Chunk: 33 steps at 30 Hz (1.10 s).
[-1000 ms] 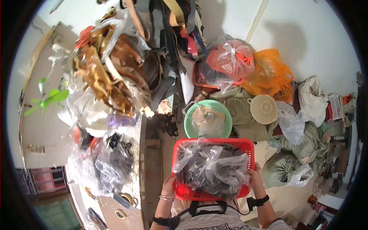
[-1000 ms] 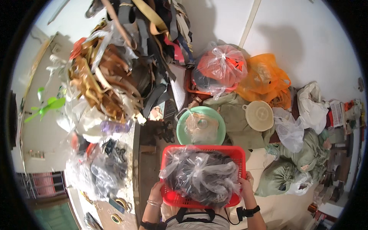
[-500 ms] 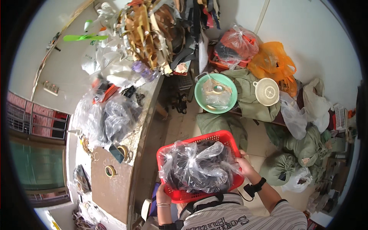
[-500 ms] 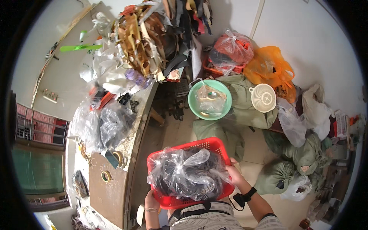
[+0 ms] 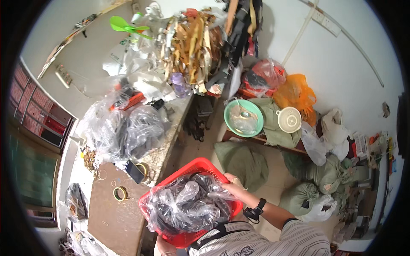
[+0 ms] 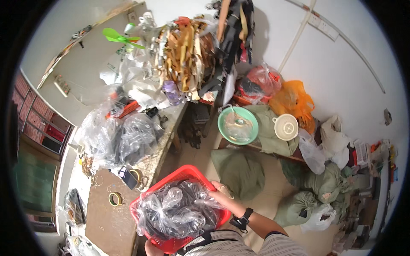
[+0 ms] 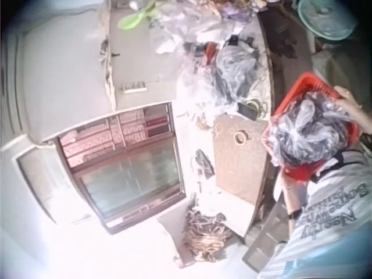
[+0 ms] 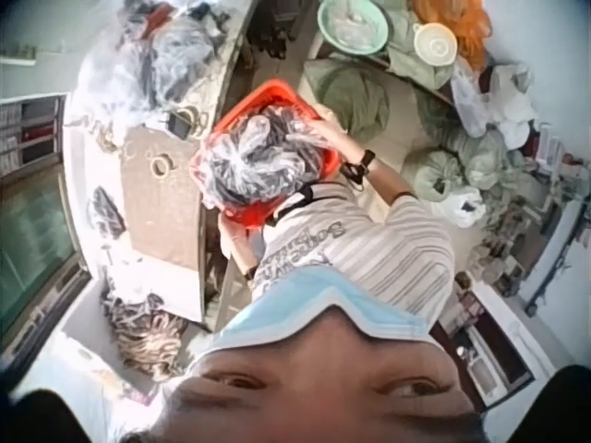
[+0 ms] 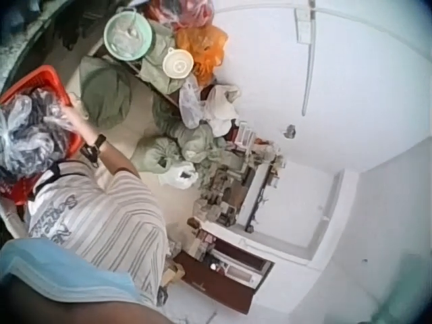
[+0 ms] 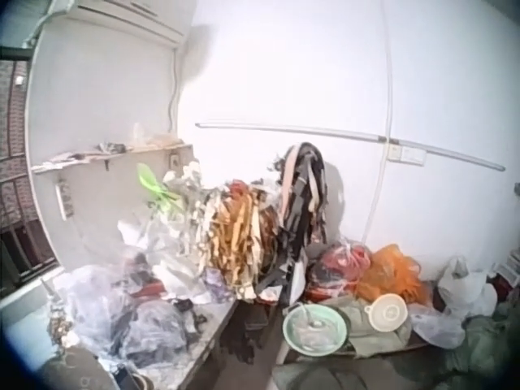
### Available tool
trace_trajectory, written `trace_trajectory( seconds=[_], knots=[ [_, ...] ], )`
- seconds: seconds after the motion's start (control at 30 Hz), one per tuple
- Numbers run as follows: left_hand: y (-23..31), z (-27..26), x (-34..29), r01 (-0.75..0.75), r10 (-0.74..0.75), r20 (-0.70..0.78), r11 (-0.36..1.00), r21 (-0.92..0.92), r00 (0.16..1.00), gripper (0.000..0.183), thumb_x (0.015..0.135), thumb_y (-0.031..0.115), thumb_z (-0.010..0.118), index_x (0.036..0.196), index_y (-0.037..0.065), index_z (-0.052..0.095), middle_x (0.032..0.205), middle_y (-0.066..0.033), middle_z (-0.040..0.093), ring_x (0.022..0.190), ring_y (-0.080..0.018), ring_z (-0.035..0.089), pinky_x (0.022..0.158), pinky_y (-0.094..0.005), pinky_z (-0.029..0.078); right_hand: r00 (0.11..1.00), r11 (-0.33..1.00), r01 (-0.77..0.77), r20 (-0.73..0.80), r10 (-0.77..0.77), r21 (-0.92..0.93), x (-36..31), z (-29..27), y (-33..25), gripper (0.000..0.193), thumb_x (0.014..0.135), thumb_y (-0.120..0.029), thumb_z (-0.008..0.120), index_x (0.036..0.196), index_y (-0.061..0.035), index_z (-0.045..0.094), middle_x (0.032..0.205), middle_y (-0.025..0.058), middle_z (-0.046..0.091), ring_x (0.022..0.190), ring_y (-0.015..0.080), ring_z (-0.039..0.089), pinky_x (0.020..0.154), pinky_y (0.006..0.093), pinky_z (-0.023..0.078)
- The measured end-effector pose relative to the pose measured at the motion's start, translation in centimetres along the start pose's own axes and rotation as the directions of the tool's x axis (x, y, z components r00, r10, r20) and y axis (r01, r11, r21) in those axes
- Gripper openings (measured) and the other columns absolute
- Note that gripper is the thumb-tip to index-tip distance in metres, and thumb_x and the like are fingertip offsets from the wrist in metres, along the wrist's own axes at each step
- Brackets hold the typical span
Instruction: Organizing, sorting, and labeling shoe belt components on a workshop table.
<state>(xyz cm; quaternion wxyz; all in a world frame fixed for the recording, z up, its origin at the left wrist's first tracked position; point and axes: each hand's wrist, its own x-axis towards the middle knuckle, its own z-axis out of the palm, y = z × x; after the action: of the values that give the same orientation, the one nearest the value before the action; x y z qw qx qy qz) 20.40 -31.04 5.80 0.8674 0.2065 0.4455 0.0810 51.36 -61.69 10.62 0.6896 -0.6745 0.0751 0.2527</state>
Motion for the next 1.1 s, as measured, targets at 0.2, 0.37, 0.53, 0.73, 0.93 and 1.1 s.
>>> trace_trajectory(
  seconds=[0.2, 0.37, 0.53, 0.73, 0.93, 1.1],
  knots=[
    [5.6, -2.1, -1.5, -0.171, 0.189, -0.167, 0.978, 0.116, 0.968, 0.025, 0.092, 0.029, 0.049, 0.084, 0.007, 0.06, 0.084, -0.0097, 0.064, 0.081, -0.0281, 0.062, 0.08, -0.0502, 0.053, 0.987, 0.967, 0.14, 0.108, -0.119, -0.215, 0.3, 5.7, -0.1, 0.038, 0.08, -0.007, 0.062, 0.117, -0.0005, 0.065, 0.103, 0.0051, 0.069, 0.096, 0.0148, 0.062, 0.087, 0.0289, 0.047],
    [4.9, -7.9, -4.4, -0.15, 0.142, -0.077, 0.984, -0.1, 0.987, 0.03, 0.094, 0.028, 0.051, 0.099, 0.001, 0.061, 0.1, -0.0154, 0.064, 0.097, -0.0341, 0.061, 0.085, -0.0509, 0.052, 0.974, 0.842, 0.152, 0.222, -0.04, -0.518, 0.7, 8.3, -1.5, 0.035, 0.081, -0.013, 0.064, 0.116, -0.0081, 0.066, 0.099, 0.0096, 0.07, 0.091, 0.0211, 0.066, 0.082, 0.0335, 0.05],
    [0.9, -10.6, -6.8, -0.152, 0.11, -0.223, 0.971, -0.183, 0.969, 0.03, 0.094, 0.028, 0.051, 0.102, 0.001, 0.061, 0.103, -0.0141, 0.065, 0.098, -0.0327, 0.062, 0.088, -0.0494, 0.051, 0.855, 0.869, 0.224, 0.517, 0.042, -0.441, 2.0, 13.4, 1.0, 0.023, 0.083, -0.012, 0.065, 0.106, -0.007, 0.064, 0.082, 0.0059, 0.066, 0.075, 0.014, 0.061, 0.07, 0.031, 0.047],
    [-2.9, -12.2, -10.9, -0.224, 0.105, -0.377, 0.931, -0.288, 0.92, 0.03, 0.093, 0.026, 0.051, 0.107, 0.002, 0.062, 0.107, -0.012, 0.065, 0.101, -0.0307, 0.062, 0.092, -0.047, 0.05, 0.732, 0.704, 0.454, 0.68, 0.054, -0.546, 1.2, 20.6, 2.9, 0.028, 0.079, -0.015, 0.066, 0.107, -0.0082, 0.065, 0.082, 0.0133, 0.069, 0.074, 0.0261, 0.068, 0.069, 0.0373, 0.052],
    [-1.5, -13.5, -11.2, -0.378, 0.18, -0.463, 0.844, -0.38, 0.868, 0.032, 0.093, 0.025, 0.051, 0.112, 0.003, 0.062, 0.112, -0.0099, 0.066, 0.103, -0.0286, 0.063, 0.096, -0.0446, 0.049, 0.72, 0.612, 0.54, 0.694, 0.02, -0.578, 1.6, 23.0, 1.7, 0.029, 0.081, -0.024, 0.069, 0.107, -0.0107, 0.069, 0.086, 0.0155, 0.071, 0.08, 0.0319, 0.071, 0.07, 0.0399, 0.054],
    [1.7, -15.8, -9.9, -0.434, 0.171, -0.508, 0.775, -0.46, 0.844, 0.033, 0.092, 0.024, 0.051, 0.116, 0.003, 0.062, 0.115, -0.0082, 0.067, 0.105, -0.0269, 0.063, 0.099, -0.0426, 0.048, 0.764, 0.528, 0.538, 0.645, 0.023, -0.657, 0.0, 25.0, -1.2, 0.029, 0.081, -0.027, 0.071, 0.104, -0.01, 0.07, 0.084, 0.0145, 0.072, 0.076, 0.0301, 0.071, 0.069, 0.0377, 0.054]
  ],
)
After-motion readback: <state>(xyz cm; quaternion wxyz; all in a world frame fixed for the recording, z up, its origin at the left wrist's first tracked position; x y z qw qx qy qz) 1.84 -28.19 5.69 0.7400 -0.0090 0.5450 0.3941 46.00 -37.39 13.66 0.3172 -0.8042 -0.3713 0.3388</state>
